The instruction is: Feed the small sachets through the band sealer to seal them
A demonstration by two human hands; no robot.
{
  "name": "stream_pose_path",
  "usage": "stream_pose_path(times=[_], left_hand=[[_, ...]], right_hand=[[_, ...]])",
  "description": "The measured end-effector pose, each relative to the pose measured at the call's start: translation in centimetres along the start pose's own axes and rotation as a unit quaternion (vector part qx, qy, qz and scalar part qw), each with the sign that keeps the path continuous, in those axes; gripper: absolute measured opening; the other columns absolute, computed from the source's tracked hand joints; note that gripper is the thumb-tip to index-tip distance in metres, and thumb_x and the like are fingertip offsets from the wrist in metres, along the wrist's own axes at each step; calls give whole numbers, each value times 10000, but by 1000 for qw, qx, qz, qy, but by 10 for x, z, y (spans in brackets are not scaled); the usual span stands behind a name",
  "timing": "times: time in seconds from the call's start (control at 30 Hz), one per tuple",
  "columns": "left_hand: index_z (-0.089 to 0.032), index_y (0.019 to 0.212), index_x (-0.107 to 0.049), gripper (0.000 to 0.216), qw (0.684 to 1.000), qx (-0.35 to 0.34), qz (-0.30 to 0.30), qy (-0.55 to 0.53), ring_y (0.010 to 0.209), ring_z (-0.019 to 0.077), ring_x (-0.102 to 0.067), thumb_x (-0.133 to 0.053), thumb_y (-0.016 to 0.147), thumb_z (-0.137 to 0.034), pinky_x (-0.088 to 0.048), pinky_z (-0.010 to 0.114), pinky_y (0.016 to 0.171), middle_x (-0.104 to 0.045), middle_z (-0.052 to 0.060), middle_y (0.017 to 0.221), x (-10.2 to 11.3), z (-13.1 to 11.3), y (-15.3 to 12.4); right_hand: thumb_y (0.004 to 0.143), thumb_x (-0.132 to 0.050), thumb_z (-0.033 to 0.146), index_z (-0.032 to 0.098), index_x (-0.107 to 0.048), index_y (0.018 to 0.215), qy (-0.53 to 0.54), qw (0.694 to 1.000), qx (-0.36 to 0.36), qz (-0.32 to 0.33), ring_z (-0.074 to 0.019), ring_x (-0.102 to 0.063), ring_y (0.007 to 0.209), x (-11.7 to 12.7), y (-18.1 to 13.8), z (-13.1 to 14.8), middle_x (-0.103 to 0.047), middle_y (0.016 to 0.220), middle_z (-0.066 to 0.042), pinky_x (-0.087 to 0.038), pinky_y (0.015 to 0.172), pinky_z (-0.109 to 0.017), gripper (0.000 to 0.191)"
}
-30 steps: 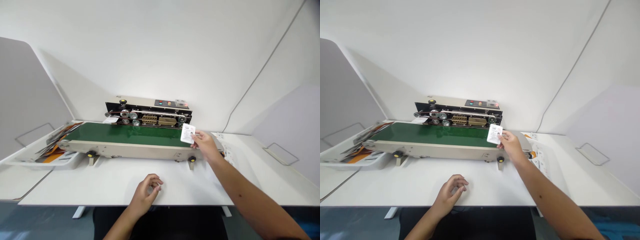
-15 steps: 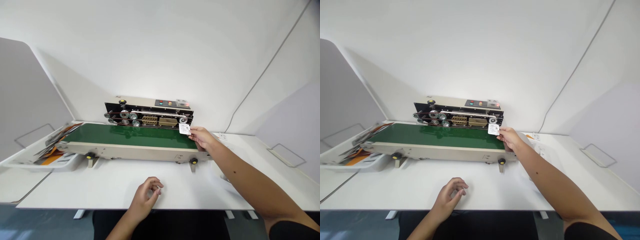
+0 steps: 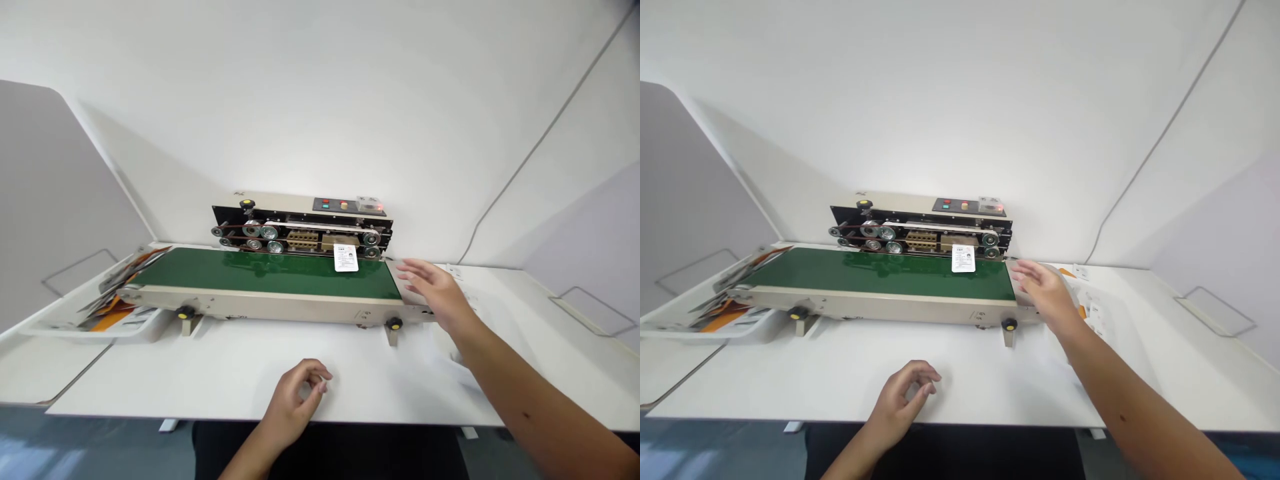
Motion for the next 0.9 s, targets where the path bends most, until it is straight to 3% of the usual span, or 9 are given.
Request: stream_pose_path(times=[0.1, 0.2, 0.33, 0.5, 0.57, 0.67, 0.73, 0.9], left_hand=[[-205, 1037, -695, 206, 1000, -2, 4, 18, 823, 205, -706, -571, 988, -362, -567, 319, 779, -739, 82, 964, 0, -3, 1], [-211, 1026, -710, 197, 999, -2, 8, 36, 820, 207, -703, -571, 986, -344, -559, 314, 773, -745, 72, 935, -1, -3, 2], [-211, 1012, -717, 215, 998, 5, 11, 54, 823, 211, -697, -561, 984, -356, -556, 322, 786, -748, 75, 930, -3, -4, 4], [-212, 970, -715, 232, 997, 22, 9, 73, 824, 212, -692, -559, 977, -384, -550, 309, 765, -741, 74, 924, -6, -7, 9], [-210, 956, -711, 231, 996, 28, 10, 80, 820, 212, -689, -566, 972, -389, -548, 307, 762, -738, 73, 916, -7, -8, 10], [-207, 944, -703, 226, 995, 32, 10, 93, 816, 210, -687, -564, 971, -383, -546, 312, 777, -737, 72, 909, -8, -10, 11], [-205, 941, -697, 223, 995, 30, 9, 99, 811, 211, -689, -556, 975, -374, -545, 312, 775, -736, 72, 898, -9, -11, 11], [-206, 920, -693, 190, 993, 28, -5, 116, 769, 207, -687, -569, 962, -344, -539, 297, 730, -733, 61, 854, -10, -16, 13]], right_hand=[[868, -718, 499, 229, -698, 1270, -76, 995, 26, -62, -300, -687, 1200, 47, -35, -8, -722, 1303, -120, -581, 996, -437, 485], [869, -668, 556, 261, -726, 1244, -200, 974, -18, -103, -343, -686, 1195, 98, -63, -26, -718, 1317, -126, -580, 982, -449, 481], [856, -589, 620, 308, -747, 1210, -365, 928, -78, -24, -372, -684, 1195, 144, -81, -63, -680, 1393, -84, -574, 989, -489, 498], [837, -543, 686, 235, -662, 1397, -480, 861, -95, 139, -377, -422, 1493, 151, -93, -117, -502, 1582, -88, -332, 1247, -521, 730], [882, -484, 706, 252, -564, 1506, -469, 855, -117, 185, -350, -341, 1541, 149, -95, -132, -404, 1646, -60, -300, 1264, -502, 776], [920, -467, 706, 294, -513, 1547, -425, 862, -137, 238, -336, -346, 1540, 148, -89, -141, -386, 1656, -37, -321, 1254, -476, 752], [907, -522, 684, 282, -535, 1531, -414, 867, -130, 244, -340, -381, 1523, 152, -74, -139, -406, 1646, -54, -334, 1245, -463, 743], [881, -589, 529, 159, -620, 1442, -471, 859, -90, 181, -368, -539, 1397, 164, -12, -129, -561, 1524, -159, -407, 1178, -469, 673]])
Point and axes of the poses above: each hand's wrist, its own y-axis towards the middle knuckle, its own x-axis out of the back of the hand, z = x × y, the point moved 7 cm from there along y, towards the middle knuckle
